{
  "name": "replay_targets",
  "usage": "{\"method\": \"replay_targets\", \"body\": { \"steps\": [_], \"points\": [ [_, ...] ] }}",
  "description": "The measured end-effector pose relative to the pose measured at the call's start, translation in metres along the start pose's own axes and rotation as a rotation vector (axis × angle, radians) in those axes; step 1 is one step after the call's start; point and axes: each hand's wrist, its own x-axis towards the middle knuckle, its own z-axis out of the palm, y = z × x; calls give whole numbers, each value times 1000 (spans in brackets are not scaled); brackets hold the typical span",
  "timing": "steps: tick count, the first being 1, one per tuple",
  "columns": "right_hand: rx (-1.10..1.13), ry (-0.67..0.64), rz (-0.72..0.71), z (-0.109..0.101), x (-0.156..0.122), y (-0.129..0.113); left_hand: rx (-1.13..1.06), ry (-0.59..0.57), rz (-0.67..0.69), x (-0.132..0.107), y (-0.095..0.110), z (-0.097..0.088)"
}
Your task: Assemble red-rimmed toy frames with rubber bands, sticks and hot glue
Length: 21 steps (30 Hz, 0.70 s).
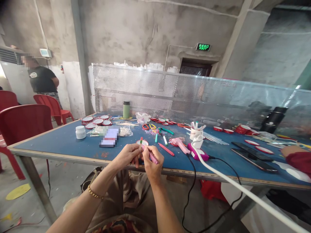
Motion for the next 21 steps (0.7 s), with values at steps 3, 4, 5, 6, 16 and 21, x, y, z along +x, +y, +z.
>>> {"method": "replay_targets", "body": {
  "steps": [3, 4, 5, 6, 16, 21],
  "points": [
    [-4, -8, 0, 0, 0, 0, 12, -6, 15, 0, -1, 0],
    [-6, -9, 1, 0, 0, 0, 12, -6, 18, 0, -1, 0],
    [-7, -12, 1, 0, 0, 0, 12, -7, 18, 0, -1, 0],
    [-6, -15, 2, 0, 0, 0, 12, -8, 17, 0, -1, 0],
    [4, -40, -19, -1, 0, 1, 16, -8, 14, -1, -1, 0],
    [-1, -41, -16, 0, 1, 0, 19, -5, 8, -1, 1, 1]
  ]
}}
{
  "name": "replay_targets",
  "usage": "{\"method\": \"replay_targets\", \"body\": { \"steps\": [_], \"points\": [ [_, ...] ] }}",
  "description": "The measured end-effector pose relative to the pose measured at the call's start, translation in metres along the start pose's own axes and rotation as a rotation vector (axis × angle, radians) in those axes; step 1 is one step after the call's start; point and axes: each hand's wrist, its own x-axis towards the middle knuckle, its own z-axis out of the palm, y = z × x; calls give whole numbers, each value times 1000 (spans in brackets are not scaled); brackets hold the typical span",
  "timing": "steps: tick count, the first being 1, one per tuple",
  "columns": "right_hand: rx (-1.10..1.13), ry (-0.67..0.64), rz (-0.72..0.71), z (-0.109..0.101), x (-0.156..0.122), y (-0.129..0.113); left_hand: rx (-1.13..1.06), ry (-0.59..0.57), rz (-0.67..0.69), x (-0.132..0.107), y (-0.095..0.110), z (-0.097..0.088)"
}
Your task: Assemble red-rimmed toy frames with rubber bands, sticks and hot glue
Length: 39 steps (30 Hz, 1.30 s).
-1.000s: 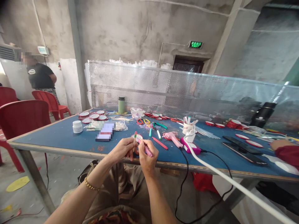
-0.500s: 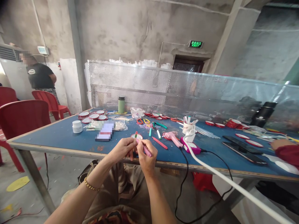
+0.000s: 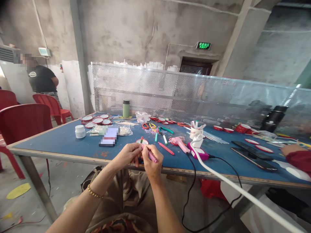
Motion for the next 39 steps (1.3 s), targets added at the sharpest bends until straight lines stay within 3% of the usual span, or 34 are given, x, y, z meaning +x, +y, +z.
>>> {"method": "replay_targets", "body": {
  "steps": [39],
  "points": [
    [-44, 7, -20, 0, 0, -1, 3, -3, 6, -1, 2, -1]
  ]
}}
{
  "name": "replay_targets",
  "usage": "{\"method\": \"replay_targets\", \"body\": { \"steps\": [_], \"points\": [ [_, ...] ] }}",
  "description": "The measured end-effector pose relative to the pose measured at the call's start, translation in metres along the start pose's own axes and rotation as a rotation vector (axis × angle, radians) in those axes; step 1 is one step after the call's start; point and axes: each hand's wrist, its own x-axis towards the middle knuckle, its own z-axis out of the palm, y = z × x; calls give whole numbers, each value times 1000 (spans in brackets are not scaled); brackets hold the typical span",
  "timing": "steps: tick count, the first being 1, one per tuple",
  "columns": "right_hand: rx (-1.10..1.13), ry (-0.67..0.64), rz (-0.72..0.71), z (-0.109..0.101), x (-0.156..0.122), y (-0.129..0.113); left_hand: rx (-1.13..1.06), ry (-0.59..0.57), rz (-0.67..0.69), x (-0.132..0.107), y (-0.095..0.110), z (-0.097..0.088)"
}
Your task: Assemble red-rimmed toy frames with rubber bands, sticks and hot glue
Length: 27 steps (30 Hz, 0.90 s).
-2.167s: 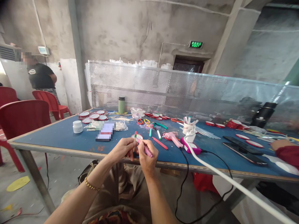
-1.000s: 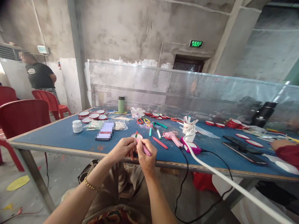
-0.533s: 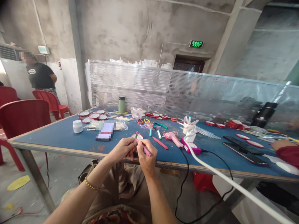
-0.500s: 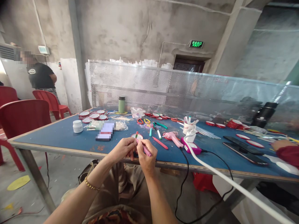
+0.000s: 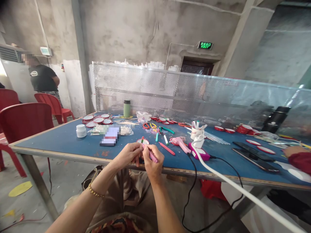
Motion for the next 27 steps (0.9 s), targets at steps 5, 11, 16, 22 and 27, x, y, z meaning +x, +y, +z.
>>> {"method": "replay_targets", "body": {
  "steps": [5, 11, 16, 22, 27],
  "points": [
    [-31, -14, -19, 0, 1, 0, 6, 3, 3, -1, 1, 0],
    [-60, -17, -21, -1, 0, 1, 3, 7, 9, -1, 1, 1],
    [-60, -17, -27, -1, 1, 1, -2, 9, 11, 0, 0, 1],
    [-35, 8, -6, 0, 0, 2, 6, 6, 9, 1, 0, 0],
    [-33, 34, 2, 0, -2, 4, -3, 3, 4, 0, -1, 0]
  ]
}}
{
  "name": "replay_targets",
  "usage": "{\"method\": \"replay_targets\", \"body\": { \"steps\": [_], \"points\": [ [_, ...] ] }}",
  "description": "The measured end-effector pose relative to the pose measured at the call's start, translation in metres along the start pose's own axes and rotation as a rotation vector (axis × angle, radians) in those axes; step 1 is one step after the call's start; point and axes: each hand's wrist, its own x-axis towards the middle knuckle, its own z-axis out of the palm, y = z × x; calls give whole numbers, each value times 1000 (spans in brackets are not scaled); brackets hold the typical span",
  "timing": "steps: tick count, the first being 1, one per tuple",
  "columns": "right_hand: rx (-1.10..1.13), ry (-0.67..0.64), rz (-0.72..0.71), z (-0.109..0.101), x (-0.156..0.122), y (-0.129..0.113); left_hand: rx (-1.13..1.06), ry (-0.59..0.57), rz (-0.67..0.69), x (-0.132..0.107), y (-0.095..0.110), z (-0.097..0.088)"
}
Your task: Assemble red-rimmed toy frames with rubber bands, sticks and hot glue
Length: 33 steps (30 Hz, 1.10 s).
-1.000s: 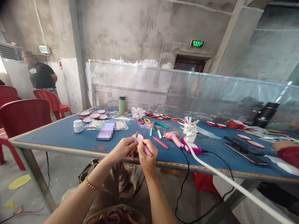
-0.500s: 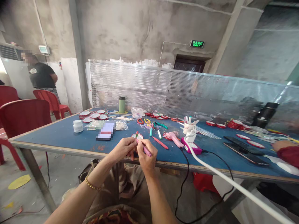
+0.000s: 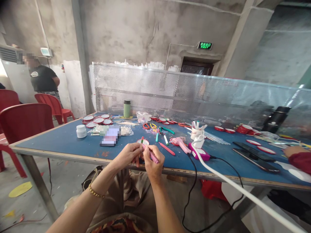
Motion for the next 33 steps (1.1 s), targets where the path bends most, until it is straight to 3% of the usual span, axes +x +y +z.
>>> {"method": "replay_targets", "body": {
  "steps": [33],
  "points": [
    [-2, -16, -31, 1, 1, -3, 11, -8, -3, 0, 1, 0]
  ]
}}
